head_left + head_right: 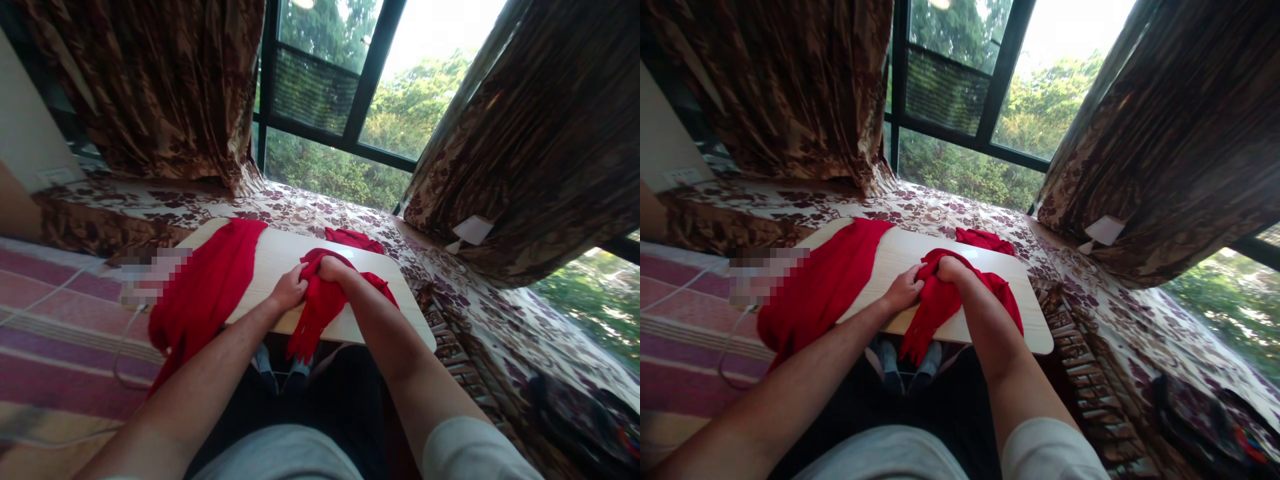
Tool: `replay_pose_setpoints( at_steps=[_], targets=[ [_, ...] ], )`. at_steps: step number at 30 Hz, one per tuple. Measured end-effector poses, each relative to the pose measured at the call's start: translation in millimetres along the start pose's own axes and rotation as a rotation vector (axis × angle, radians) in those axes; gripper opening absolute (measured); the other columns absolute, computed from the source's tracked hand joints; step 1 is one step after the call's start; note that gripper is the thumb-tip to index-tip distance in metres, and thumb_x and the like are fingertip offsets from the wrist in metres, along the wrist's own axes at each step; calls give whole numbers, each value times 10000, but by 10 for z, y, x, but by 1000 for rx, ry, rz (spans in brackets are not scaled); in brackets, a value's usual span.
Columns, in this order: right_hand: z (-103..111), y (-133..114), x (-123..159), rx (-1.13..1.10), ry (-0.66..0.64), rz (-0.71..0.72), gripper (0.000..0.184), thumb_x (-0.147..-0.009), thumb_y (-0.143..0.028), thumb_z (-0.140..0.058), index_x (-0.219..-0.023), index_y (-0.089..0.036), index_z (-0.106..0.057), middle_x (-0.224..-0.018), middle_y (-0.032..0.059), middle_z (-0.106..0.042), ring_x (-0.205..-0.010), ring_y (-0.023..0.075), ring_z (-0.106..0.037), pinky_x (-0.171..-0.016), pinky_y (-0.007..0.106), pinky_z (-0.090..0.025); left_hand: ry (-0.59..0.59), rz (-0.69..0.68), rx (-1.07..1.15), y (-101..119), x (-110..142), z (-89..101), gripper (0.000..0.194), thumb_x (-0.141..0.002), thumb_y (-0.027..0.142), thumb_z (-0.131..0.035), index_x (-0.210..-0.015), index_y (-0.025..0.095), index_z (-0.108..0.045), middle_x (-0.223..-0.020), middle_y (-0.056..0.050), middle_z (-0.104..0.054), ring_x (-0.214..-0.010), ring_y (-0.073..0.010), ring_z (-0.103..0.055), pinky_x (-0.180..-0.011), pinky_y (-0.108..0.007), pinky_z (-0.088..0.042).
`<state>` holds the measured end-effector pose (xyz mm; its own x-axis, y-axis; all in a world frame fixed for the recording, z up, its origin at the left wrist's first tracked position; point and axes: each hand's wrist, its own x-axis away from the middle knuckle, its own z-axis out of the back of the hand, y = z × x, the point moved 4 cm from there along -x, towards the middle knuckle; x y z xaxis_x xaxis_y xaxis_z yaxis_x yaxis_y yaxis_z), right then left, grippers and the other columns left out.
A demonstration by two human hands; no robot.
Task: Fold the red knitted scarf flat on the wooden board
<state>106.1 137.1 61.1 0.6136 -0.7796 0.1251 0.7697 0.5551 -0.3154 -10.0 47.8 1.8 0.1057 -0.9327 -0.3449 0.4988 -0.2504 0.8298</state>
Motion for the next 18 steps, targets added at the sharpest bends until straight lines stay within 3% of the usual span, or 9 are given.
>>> replay_pose_setpoints(
  at_steps=[3,7,12,15,18],
  targets=[
    [34,20,100,75,-24,-31,229,-777,-252,-676,-956,-137,-760,-906,100,-757,-961,264,-678,-900,330,-511,-5,-20,23,19,-5,-1,450,-894,276,-486,-1308,157,-618,-1295,-120,-679,-1208,-268,-625,-1063,-397,-460],
    [132,50,240,136,-118,-94,140,-737,-206,-649,-823,-144,-741,-762,75,-726,-803,234,-676,-754,307,-521,-3,-14,-6,36,-17,17,363,-947,348,-432,-1131,193,-704,-1087,-99,-749,-1022,-269,-684,-917,-391,-514],
    [393,140,439,55,-327,-136,48,-628,-202,-648,-610,-158,-640,-515,-15,-570,-505,139,-523,-488,255,-393,85,82,58,-46,-59,65,374,-944,398,-428,-965,181,-732,-920,-91,-756,-881,-256,-682,-804,-357,-512],
    [533,219,539,-300,-307,-114,100,-562,-199,-631,-653,-160,-644,-555,-27,-593,-515,123,-525,-474,233,-381,127,119,176,-114,-77,65,396,-933,439,-451,-951,160,-732,-892,-93,-754,-852,-257,-675,-773,-352,-510],
    [605,310,570,-863,-125,-100,198,-538,-211,-593,-729,-171,-631,-618,3,-649,-594,170,-612,-537,256,-472,182,144,312,-173,-86,59,374,-911,442,-494,-982,160,-729,-915,-88,-756,-867,-254,-675,-786,-352,-518]
  ],
)
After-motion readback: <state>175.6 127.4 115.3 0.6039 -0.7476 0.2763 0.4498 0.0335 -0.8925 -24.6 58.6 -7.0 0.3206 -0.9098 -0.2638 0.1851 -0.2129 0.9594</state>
